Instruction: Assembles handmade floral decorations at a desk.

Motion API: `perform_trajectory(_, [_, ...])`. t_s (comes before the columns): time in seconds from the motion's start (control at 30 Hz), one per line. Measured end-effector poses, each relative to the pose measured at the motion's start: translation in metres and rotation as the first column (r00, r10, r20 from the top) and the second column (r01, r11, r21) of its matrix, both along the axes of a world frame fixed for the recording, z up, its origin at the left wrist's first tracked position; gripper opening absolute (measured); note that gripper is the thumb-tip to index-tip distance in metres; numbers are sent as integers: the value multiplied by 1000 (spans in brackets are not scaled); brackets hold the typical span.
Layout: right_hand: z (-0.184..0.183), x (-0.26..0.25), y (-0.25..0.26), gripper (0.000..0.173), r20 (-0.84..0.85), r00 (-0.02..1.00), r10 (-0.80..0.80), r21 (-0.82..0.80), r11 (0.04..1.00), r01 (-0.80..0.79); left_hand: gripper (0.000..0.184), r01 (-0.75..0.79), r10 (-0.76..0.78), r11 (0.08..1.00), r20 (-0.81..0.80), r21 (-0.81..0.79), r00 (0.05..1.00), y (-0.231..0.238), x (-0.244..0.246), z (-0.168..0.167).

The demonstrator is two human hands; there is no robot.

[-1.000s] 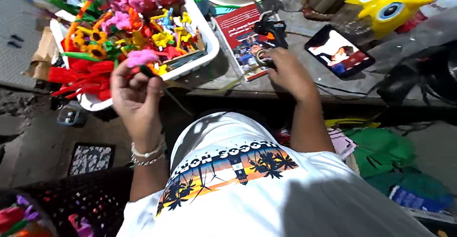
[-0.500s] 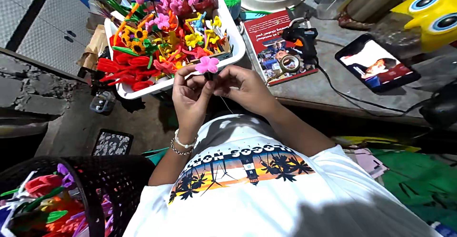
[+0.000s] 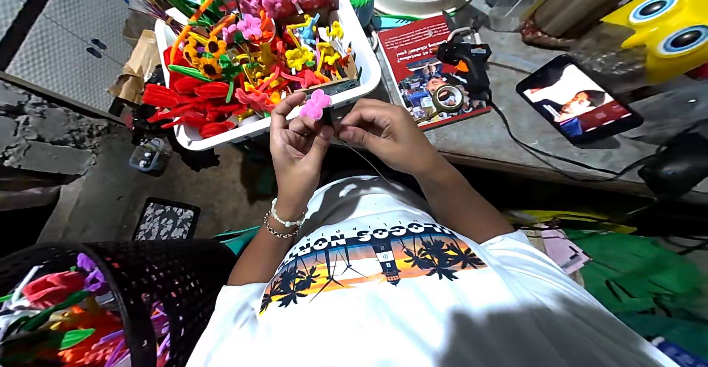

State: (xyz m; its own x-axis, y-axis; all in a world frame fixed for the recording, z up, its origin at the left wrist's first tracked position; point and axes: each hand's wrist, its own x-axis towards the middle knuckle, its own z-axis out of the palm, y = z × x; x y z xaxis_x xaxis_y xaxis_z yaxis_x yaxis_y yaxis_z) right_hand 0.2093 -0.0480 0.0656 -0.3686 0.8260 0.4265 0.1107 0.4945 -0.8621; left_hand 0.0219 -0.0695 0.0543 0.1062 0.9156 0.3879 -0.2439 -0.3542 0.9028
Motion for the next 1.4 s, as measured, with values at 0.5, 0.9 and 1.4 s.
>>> perform_trajectory(0.5, [-2, 0, -2, 6, -308, 943, 126, -339, 912, -232, 53, 238, -210, 970, 306, -58, 929, 9, 9, -19])
perform_trajectory(0.9, [-1, -5, -5, 11, -454, 843, 288, -412, 771, -485, 62, 373, -330, 925, 340, -69, 881, 9, -1, -10])
perform_trajectory(1.4, [9, -1, -16, 14, -79, 990, 115, -268, 954, -132, 57, 178, -173, 984, 223, 2, 959, 6, 3, -12])
